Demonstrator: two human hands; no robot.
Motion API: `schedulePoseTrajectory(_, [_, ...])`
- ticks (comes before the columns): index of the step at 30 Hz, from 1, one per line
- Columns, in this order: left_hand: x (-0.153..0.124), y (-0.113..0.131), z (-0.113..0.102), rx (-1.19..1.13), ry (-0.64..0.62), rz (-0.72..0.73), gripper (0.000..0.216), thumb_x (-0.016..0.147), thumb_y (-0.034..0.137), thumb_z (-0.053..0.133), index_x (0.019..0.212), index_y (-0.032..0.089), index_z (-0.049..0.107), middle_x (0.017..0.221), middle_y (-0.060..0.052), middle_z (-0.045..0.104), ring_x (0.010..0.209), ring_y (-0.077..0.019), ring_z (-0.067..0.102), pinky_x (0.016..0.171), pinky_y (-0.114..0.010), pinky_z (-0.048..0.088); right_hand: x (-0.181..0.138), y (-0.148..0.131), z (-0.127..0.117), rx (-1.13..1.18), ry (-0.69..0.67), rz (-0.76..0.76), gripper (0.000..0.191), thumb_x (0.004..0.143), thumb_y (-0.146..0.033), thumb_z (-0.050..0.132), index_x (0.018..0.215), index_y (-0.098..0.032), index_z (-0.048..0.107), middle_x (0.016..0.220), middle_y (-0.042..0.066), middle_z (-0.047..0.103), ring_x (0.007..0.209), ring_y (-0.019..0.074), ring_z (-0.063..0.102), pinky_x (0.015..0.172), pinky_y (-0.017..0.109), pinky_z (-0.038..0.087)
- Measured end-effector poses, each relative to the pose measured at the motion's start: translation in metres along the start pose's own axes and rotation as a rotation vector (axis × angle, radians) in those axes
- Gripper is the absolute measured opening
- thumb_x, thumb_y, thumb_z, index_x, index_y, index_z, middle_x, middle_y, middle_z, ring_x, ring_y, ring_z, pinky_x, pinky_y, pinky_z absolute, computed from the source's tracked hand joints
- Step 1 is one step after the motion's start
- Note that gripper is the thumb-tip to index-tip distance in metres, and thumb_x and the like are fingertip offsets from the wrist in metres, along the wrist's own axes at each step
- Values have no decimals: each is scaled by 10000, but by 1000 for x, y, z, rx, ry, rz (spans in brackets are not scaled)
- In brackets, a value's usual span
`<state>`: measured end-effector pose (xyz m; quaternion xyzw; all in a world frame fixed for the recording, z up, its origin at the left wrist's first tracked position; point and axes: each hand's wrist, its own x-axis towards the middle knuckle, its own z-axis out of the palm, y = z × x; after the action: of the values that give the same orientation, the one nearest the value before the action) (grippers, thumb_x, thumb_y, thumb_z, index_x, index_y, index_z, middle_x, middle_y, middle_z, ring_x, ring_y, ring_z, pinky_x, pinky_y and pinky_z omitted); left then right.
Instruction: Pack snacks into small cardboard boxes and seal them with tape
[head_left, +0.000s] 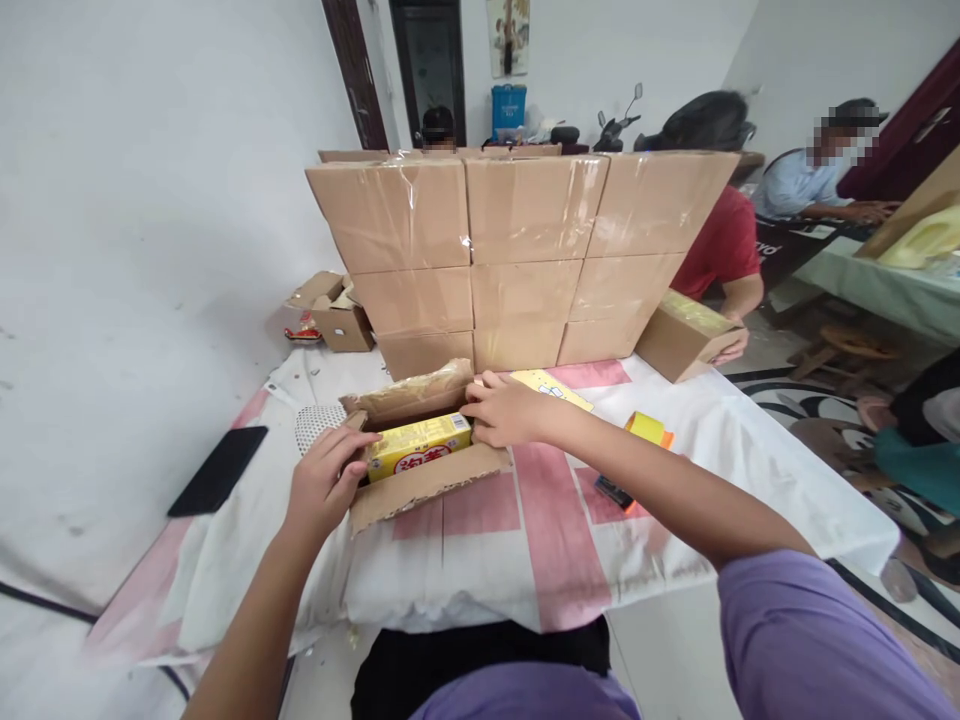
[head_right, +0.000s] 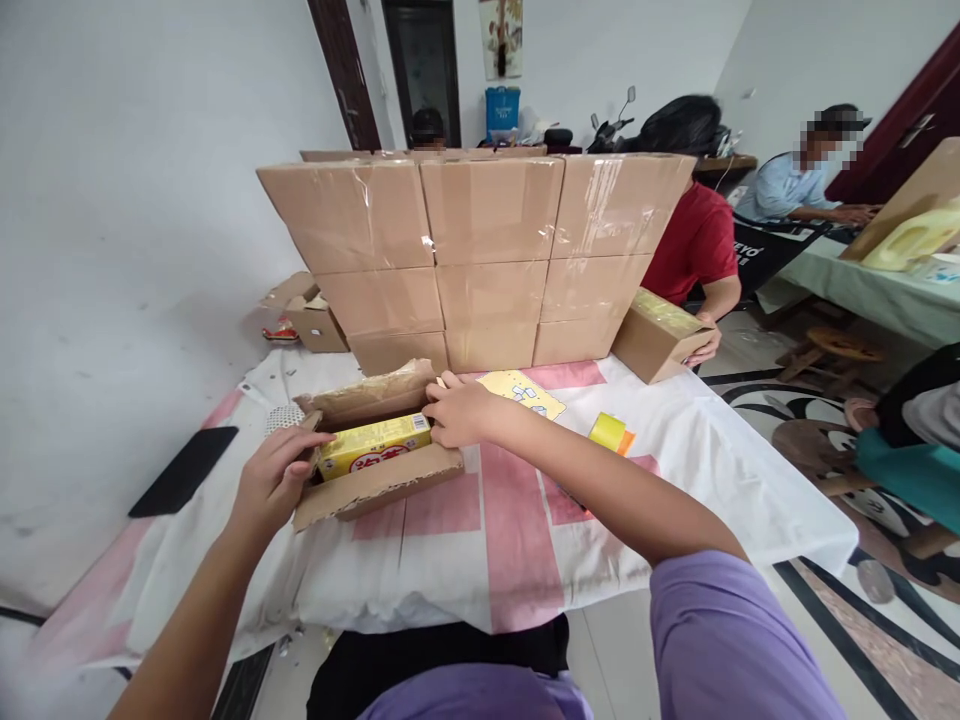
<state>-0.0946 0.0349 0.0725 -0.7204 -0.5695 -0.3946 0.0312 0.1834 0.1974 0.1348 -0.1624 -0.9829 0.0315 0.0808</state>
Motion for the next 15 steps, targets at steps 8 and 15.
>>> schedulePoseTrajectory(8, [2, 4, 0, -43, 16, -35, 568, 1019, 607, 337, 975, 218, 747, 914, -96, 719, 873, -268, 624, 793, -400, 476, 4, 19, -18, 448, -190, -4, 159, 837, -303, 684, 717, -219, 747, 1100, 94, 559, 1151, 290, 528, 963, 441, 477])
schedulePoseTrajectory(15, [-33, -14, 13, -145, 396, -140, 418, 1016, 516, 441, 1113, 200, 696, 1155, -129, 676, 979, -259, 665, 740, -393, 578, -50, 29, 5, 988, 194, 155, 392, 1011, -351, 523, 1398, -323, 581, 1485, 65, 522, 1338, 220, 544, 1107, 447, 460])
